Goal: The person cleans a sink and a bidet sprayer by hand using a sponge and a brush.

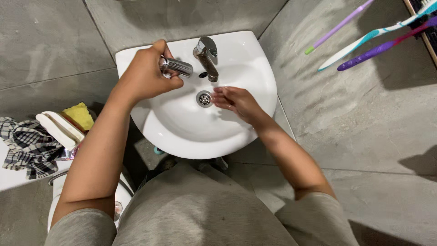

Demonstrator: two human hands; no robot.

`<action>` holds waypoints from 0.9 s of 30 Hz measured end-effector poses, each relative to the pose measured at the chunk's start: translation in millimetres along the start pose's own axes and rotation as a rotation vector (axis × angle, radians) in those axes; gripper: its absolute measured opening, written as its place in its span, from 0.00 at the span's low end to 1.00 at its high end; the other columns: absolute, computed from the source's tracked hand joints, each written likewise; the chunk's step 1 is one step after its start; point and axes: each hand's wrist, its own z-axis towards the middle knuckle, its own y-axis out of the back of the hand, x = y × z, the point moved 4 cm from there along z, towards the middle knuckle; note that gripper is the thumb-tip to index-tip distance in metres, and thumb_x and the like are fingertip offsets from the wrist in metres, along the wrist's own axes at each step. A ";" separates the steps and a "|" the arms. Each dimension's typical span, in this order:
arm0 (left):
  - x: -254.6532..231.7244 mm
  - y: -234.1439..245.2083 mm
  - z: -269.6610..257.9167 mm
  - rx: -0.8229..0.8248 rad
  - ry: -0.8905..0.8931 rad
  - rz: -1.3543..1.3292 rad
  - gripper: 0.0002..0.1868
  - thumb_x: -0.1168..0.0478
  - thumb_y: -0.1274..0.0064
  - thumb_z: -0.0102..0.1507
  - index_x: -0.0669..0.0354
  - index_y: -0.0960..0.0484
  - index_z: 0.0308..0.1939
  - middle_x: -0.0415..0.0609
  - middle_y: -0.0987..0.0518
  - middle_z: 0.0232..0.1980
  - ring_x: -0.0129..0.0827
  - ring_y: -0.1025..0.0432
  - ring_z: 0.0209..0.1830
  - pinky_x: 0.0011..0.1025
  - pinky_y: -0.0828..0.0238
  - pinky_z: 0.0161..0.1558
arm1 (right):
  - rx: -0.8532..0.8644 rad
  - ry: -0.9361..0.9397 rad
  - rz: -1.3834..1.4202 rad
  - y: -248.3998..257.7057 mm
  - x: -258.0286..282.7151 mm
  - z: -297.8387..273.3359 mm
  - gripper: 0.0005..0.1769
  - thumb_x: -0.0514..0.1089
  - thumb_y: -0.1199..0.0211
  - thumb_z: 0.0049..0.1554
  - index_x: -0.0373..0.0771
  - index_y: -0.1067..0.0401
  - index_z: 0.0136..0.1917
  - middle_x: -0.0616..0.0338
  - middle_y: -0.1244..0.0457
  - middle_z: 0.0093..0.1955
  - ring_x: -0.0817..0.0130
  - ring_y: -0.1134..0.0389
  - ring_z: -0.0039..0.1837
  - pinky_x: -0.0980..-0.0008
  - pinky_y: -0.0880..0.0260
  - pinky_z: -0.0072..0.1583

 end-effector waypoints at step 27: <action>21.7 -52.1 -7.6 0.264 -0.006 0.134 0.21 0.63 0.32 0.48 0.64 0.26 0.39 0.56 0.17 0.29 0.36 0.22 0.30 0.36 0.25 0.36 | -0.251 0.082 0.332 32.2 18.8 9.9 0.26 0.37 0.59 0.65 0.21 0.43 0.73 0.36 0.39 0.70 0.51 0.33 0.70 0.58 0.32 0.70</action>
